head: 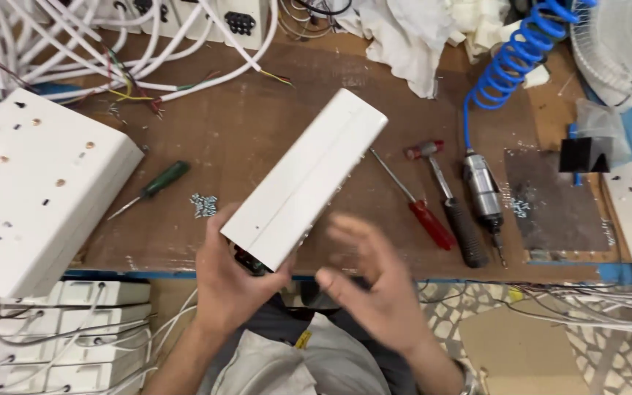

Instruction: The person uses a screwdriver to pry open a white plastic electrical enclosure, then uses a rubber mallet to tap the casing closed. They then use a pneumatic screwdriver to drive screws into the enclosure, repeating the process on multiple units.

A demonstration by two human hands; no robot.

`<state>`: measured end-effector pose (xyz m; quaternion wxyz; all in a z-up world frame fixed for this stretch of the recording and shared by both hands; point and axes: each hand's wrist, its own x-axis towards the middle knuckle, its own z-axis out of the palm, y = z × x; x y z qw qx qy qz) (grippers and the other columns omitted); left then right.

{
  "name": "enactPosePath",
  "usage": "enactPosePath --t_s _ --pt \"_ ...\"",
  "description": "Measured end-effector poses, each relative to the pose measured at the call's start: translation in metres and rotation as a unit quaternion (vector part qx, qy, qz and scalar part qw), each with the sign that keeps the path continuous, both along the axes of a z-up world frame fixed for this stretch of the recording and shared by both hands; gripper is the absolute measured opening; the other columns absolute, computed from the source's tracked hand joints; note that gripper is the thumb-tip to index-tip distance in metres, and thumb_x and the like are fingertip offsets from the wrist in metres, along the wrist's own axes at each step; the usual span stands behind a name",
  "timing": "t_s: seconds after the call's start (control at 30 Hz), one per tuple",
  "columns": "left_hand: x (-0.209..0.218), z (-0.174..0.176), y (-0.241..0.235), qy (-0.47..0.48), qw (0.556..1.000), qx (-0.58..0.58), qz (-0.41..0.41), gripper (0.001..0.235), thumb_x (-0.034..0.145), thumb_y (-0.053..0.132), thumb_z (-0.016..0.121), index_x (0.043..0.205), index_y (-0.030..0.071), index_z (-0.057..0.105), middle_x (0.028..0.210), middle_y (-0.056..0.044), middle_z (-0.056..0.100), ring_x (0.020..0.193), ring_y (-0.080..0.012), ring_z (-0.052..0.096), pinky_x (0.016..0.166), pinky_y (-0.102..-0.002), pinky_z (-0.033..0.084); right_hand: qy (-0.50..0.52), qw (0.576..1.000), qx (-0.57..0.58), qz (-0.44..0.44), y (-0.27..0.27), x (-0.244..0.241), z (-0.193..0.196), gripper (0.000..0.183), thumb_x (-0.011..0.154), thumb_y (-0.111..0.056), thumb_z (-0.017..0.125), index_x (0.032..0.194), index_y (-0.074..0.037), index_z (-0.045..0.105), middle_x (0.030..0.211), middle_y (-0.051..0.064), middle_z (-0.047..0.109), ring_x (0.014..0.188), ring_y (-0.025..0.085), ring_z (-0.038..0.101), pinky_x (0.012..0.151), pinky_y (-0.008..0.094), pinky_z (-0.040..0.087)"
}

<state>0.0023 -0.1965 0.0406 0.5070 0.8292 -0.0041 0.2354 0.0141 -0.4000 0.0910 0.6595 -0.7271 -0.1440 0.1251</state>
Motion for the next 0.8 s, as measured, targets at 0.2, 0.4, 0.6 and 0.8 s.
enactPosePath --t_s 0.2,0.4,0.6,0.8 --pt "0.013 -0.003 0.029 0.047 0.996 -0.017 -0.072 0.092 0.054 0.013 0.090 0.133 -0.005 0.047 0.115 -0.017 0.069 0.099 -0.0249 0.072 0.089 -0.034 0.059 -0.186 0.954 -0.175 -0.155 -0.029 0.071 0.002 0.079 0.083 -0.021 0.078 0.147 -0.001 0.036 0.147 0.021 0.045 0.140 0.035 0.049 0.112 0.049 0.047" --pt "0.029 -0.018 0.053 0.107 0.981 -0.062 -0.148 0.086 0.054 0.008 0.087 0.133 0.000 0.053 0.118 -0.009 0.066 0.098 -0.0178 0.066 0.085 -0.030 0.055 -0.125 0.977 -0.153 -0.083 -0.040 0.081 -0.005 0.095 0.067 -0.021 0.089 0.146 -0.002 0.042 0.137 0.016 0.057 0.129 0.029 0.059 0.112 0.044 0.046" --pt "0.068 -0.023 0.068 0.118 0.945 -0.107 -0.286 0.095 0.052 0.028 0.094 0.134 0.003 0.052 0.112 -0.025 0.065 0.110 -0.0336 0.061 0.090 -0.056 0.052 -0.194 0.928 -0.194 -0.253 -0.040 0.036 -0.024 0.095 0.064 -0.021 0.098 0.140 0.008 0.050 0.126 0.030 0.060 0.126 0.050 0.058 0.104 0.058 0.050" --pt "0.072 0.013 0.073 0.221 0.925 -0.020 -0.309 0.106 0.051 0.017 0.096 0.144 0.006 0.047 0.122 -0.023 0.066 0.120 -0.0362 0.062 0.098 -0.055 0.050 -0.191 0.935 -0.149 -0.260 -0.067 0.025 -0.036 0.079 0.073 -0.013 0.091 0.138 0.009 0.052 0.122 0.031 0.064 0.120 0.045 0.064 0.098 0.056 0.055"
